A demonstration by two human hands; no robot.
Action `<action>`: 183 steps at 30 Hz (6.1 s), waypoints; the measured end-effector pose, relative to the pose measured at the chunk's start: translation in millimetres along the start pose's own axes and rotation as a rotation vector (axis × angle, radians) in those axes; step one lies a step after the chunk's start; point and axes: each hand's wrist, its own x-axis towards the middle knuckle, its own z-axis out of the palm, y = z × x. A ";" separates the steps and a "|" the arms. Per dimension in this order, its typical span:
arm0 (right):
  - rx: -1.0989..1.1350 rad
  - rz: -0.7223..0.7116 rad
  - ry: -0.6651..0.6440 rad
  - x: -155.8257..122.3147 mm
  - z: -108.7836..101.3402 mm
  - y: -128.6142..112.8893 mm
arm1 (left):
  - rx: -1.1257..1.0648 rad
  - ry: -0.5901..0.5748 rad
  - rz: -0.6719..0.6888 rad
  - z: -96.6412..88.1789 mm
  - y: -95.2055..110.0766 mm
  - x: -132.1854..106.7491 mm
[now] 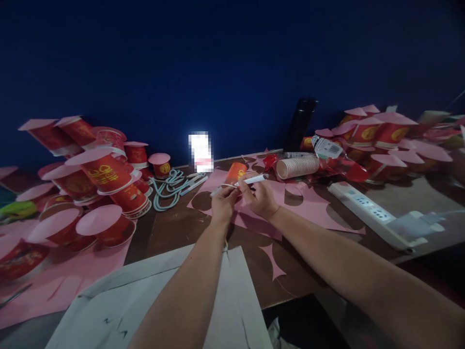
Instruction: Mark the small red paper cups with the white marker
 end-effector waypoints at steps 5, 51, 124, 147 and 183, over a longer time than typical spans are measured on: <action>-0.013 0.058 0.069 2.0 -3.8 2.4 | -0.036 0.021 -0.006 -0.8 -5.4 4.1; 0.044 0.034 -0.052 2.5 -2.5 0.2 | 0.875 0.024 0.428 -2.5 0.8 -10.1; 0.038 0.041 0.132 11.7 -11.3 5.2 | -0.355 0.138 -0.154 -2.4 9.3 4.6; 0.072 -0.040 -0.108 3.5 -4.2 -7.2 | 0.067 0.047 0.046 -5.6 2.4 3.9; 0.043 -0.046 -0.057 4.3 -4.8 -5.0 | 0.298 0.054 0.133 -5.0 6.4 -1.2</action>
